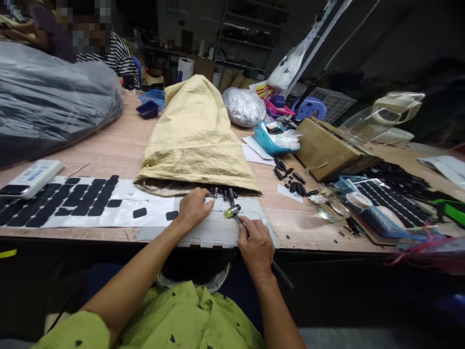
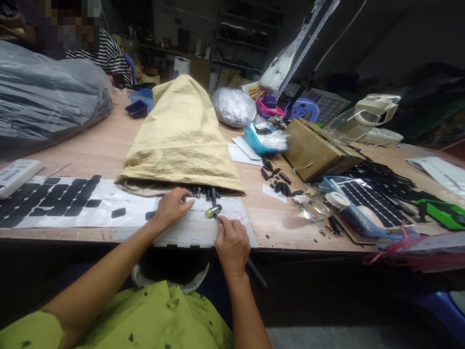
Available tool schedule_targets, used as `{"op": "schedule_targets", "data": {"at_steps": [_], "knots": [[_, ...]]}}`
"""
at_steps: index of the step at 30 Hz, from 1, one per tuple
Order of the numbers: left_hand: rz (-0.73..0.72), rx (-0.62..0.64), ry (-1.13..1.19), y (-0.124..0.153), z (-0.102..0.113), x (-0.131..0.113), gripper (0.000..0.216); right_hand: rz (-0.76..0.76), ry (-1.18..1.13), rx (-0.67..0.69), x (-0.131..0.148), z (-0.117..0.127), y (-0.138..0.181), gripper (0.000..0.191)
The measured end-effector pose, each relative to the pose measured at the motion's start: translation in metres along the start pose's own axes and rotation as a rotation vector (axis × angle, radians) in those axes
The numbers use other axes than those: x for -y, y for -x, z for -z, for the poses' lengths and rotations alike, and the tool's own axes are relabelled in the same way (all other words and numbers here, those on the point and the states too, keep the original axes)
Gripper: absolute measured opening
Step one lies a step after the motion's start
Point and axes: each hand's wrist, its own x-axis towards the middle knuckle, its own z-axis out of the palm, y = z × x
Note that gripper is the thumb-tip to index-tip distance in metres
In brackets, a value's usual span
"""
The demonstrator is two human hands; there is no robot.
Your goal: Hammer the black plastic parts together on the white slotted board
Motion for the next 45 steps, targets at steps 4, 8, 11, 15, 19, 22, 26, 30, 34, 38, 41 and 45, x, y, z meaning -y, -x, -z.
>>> {"op": "schedule_targets", "data": {"at_steps": [4, 8, 11, 15, 19, 22, 26, 30, 34, 38, 41, 45], "knots": [[0.049, -0.088, -0.13, -0.036, -0.02, -0.008, 0.027, 0.015, 0.009, 0.0, 0.0, 0.001, 0.0, 0.026], [0.123, -0.077, -0.2, -0.042, -0.022, -0.011, 0.024, 0.009, 0.017, 0.001, 0.0, 0.001, 0.0, 0.027], [0.146, -0.01, -0.191, -0.035, -0.015, -0.006, 0.022, 0.009, 0.02, 0.007, 0.0, 0.001, 0.0, 0.027], [0.169, 0.041, -0.141, -0.02, -0.003, 0.004, 0.02, 0.008, 0.02, 0.003, 0.001, 0.001, 0.0, 0.027], [0.097, 0.093, -0.085, 0.0, 0.007, 0.013, 0.019, -0.007, 0.0, 0.007, 0.001, 0.001, 0.0, 0.027], [-0.01, 0.138, -0.059, 0.014, 0.01, 0.018, 0.016, -0.022, -0.02, 0.016, 0.002, 0.002, 0.0, 0.027], [-0.107, 0.093, -0.07, 0.025, 0.003, 0.018, 0.016, -0.04, -0.032, 0.018, 0.001, 0.001, -0.001, 0.027], [-0.134, 0.051, -0.092, 0.026, -0.006, 0.015, 0.015, -0.064, -0.095, 0.048, -0.004, 0.001, -0.002, 0.028], [-0.095, 0.072, -0.036, 0.022, -0.01, 0.012, 0.013, -0.116, -0.296, 0.05, -0.008, 0.005, -0.002, 0.031], [-0.052, 0.117, 0.015, 0.016, -0.008, 0.01, 0.013, -0.137, -0.5, 0.048, -0.001, 0.014, -0.001, 0.033], [-0.031, 0.157, 0.024, 0.013, -0.005, 0.009, 0.015, -0.119, -0.58, 0.109, 0.009, 0.021, -0.001, 0.032], [-0.012, 0.176, 0.039, 0.011, -0.003, 0.008, 0.018, -0.071, -0.597, 0.104, 0.022, 0.026, -0.004, 0.03]]}}
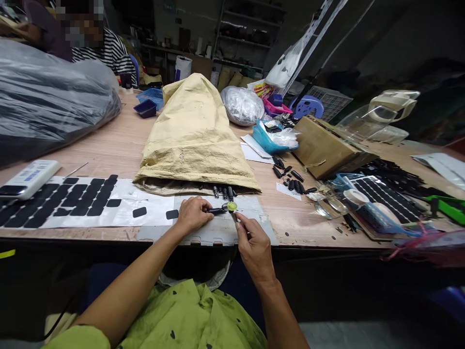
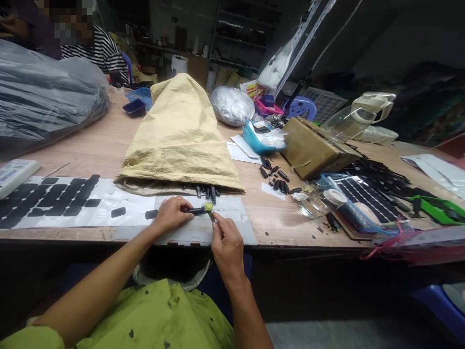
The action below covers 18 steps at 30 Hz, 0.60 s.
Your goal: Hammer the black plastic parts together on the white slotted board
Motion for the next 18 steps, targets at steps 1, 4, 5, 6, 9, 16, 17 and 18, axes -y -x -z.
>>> {"op": "schedule_targets", "data": {"at_steps": [1, 4, 5, 6, 9, 16, 17, 18], "knots": [[0.002, 0.002, 0.004, 0.0, 0.0, 0.0, 0.019, 0.017, 0.003, -0.006, 0.002, -0.001, -0.001, 0.031], [0.009, 0.01, 0.012, -0.001, 0.001, -0.001, 0.019, 0.041, 0.041, -0.001, 0.003, -0.006, -0.002, 0.031], [0.012, 0.014, 0.011, -0.001, 0.001, -0.001, 0.019, 0.036, 0.058, 0.008, 0.003, -0.007, -0.002, 0.031], [0.015, 0.019, 0.01, -0.001, 0.002, -0.001, 0.019, 0.028, 0.071, 0.015, 0.003, -0.007, -0.002, 0.031], [0.011, 0.027, 0.004, -0.001, 0.003, -0.001, 0.017, 0.025, 0.067, 0.012, 0.006, -0.007, -0.003, 0.031], [-0.011, 0.01, -0.017, -0.001, 0.001, 0.0, 0.017, 0.079, 0.022, 0.043, 0.016, -0.015, -0.002, 0.031], [-0.012, 0.008, -0.011, -0.001, 0.001, 0.001, 0.017, 0.069, 0.029, 0.062, 0.014, -0.016, -0.001, 0.031], [-0.014, 0.006, -0.004, -0.001, 0.0, 0.001, 0.017, 0.059, 0.034, 0.073, 0.012, -0.017, -0.001, 0.031]]}}
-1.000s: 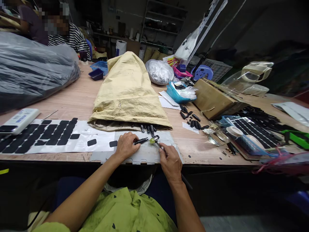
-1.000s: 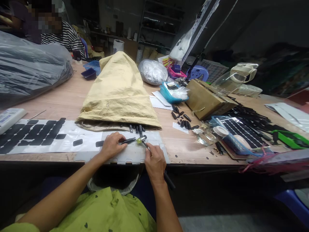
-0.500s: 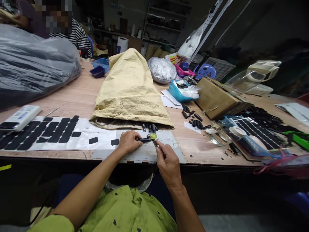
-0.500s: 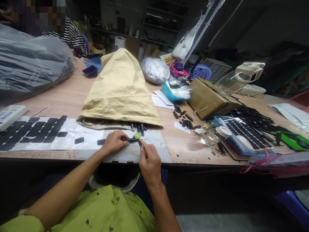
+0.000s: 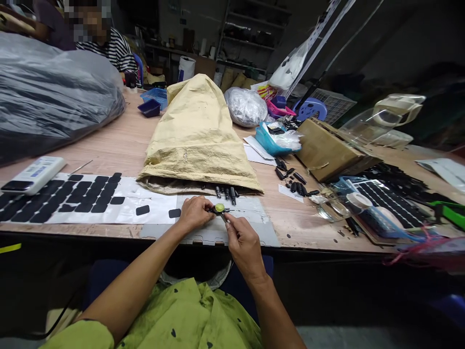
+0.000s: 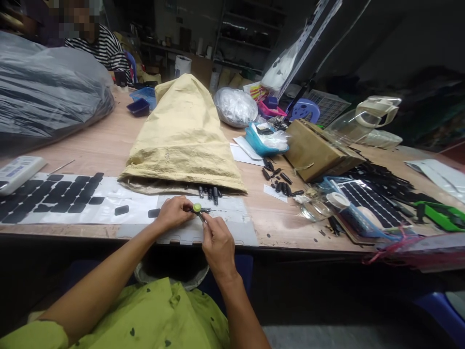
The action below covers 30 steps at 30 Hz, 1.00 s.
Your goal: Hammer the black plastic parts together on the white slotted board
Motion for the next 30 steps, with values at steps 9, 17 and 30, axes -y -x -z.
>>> {"op": "schedule_targets", "data": {"at_steps": [9, 17, 30], "knots": [[-0.1, -0.014, 0.009, 0.003, -0.003, 0.01, 0.019, -0.148, 0.183, -0.113, -0.032, 0.015, -0.002, 0.032], [-0.127, 0.015, 0.051, 0.006, -0.001, 0.013, 0.031, -0.19, 0.259, -0.11, -0.038, 0.009, 0.001, 0.031], [-0.306, 0.27, 0.427, 0.062, 0.023, 0.018, 0.04, -0.251, -0.037, -0.08, -0.056, 0.02, 0.006, 0.032]]}}
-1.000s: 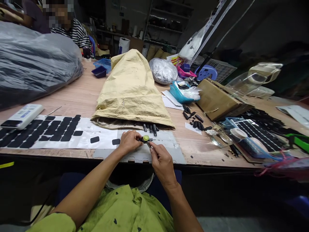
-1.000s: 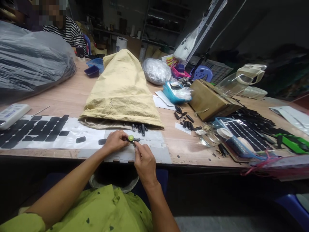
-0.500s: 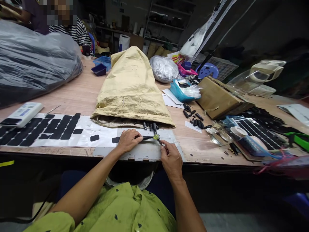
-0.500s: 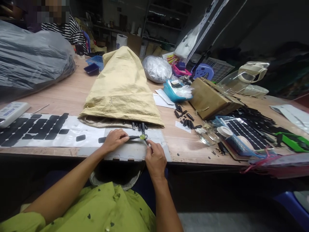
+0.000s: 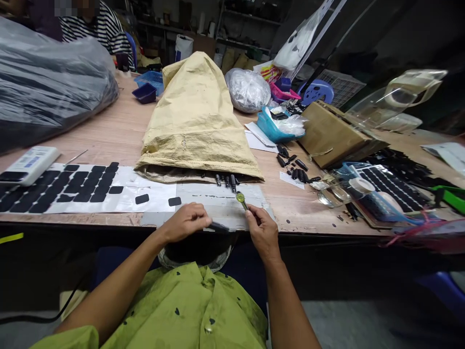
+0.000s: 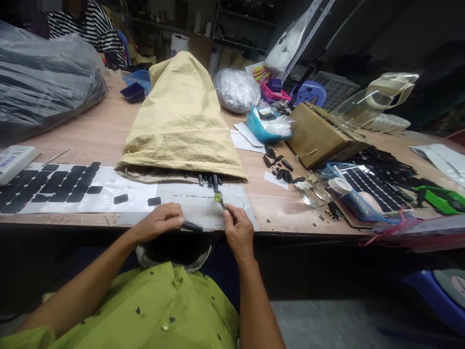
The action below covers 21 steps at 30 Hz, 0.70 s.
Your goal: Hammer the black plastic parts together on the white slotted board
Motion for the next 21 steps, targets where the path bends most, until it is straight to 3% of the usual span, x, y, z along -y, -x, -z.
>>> {"op": "schedule_targets", "data": {"at_steps": [3, 5, 9, 11, 13, 17, 21], "knots": [[0.022, 0.145, 0.038, 0.037, -0.016, -0.003, 0.034, -0.026, -0.041, 0.039, -0.002, 0.003, -0.003, 0.033], [0.119, 0.167, 0.026, 0.054, -0.033, 0.005, 0.032, -0.036, -0.038, 0.058, -0.003, 0.003, -0.005, 0.032], [0.47, 0.028, -0.105, 0.065, -0.062, 0.041, 0.038, -0.04, -0.015, 0.078, -0.004, 0.003, -0.007, 0.032], [0.692, -0.062, -0.172, 0.064, -0.068, 0.058, 0.04, -0.039, -0.016, 0.082, -0.004, 0.003, -0.007, 0.032], [0.827, -0.106, -0.214, 0.062, -0.069, 0.068, 0.041, -0.04, -0.019, 0.084, -0.004, 0.003, -0.007, 0.032], [0.83, -0.109, -0.292, 0.063, -0.069, 0.072, 0.041, -0.043, -0.022, 0.084, -0.003, 0.004, -0.007, 0.031], [0.591, -0.089, -0.26, 0.072, -0.074, 0.07, 0.027, -0.033, -0.013, 0.078, -0.005, 0.004, -0.006, 0.033]]}}
